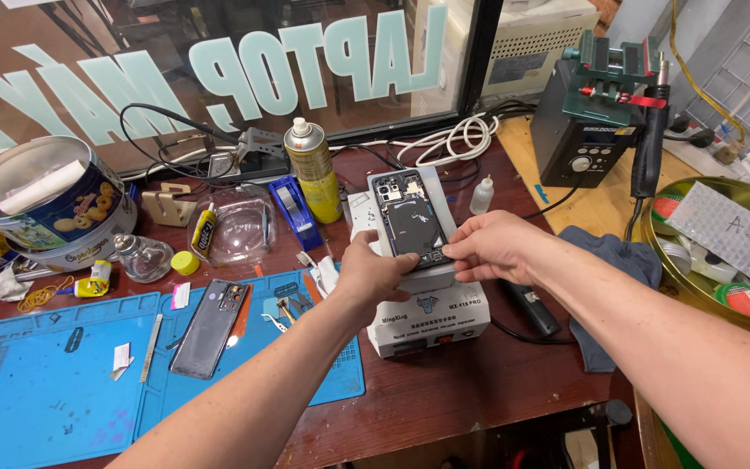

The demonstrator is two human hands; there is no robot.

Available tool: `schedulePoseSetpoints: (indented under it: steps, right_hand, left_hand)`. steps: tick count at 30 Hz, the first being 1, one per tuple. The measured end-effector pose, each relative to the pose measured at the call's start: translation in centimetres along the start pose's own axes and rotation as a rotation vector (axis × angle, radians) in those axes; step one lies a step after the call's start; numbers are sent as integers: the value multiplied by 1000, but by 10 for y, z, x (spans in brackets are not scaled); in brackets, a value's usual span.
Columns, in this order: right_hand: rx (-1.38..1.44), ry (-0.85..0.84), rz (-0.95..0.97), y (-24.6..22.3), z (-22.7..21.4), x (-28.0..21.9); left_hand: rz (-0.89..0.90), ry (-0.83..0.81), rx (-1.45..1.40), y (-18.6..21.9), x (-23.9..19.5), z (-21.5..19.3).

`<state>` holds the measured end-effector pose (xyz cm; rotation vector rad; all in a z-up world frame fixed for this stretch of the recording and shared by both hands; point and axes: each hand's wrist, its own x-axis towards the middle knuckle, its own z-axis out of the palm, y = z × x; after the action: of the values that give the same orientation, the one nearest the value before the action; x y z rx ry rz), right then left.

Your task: The person reassembles a smartphone by connecting internal ribbon cables, placing a black shielding plate over the motherboard, and securing screws with a screwdriver. The device remains open on the workbench throughout the clip.

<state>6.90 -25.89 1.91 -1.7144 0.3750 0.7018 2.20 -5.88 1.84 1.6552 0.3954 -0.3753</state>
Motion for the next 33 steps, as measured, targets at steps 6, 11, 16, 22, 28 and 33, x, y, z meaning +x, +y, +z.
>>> schedulePoseSetpoints:
  steps: [6,11,16,22,28,33]
  right_hand:
    - [60,3,-45,5,0,-4]
    - [36,-2,-89,4,-1,-1]
    - [-84,68,-112,0,5,0]
    - [-198,127,-107,-7,11,-2]
    - [-40,66,-87,-2,3,1]
    - [-221,103,-168,0,8,1]
  left_hand:
    - [2,60,16,2,-7,6]
    - [327,283,249,-5,-22,13]
    - [365,318,547,-6,-31,17]
    - [507,373,541,-14,-30,15]
    - [424,358,437,-21,-20,15]
    - [23,206,148,-5,-4,15]
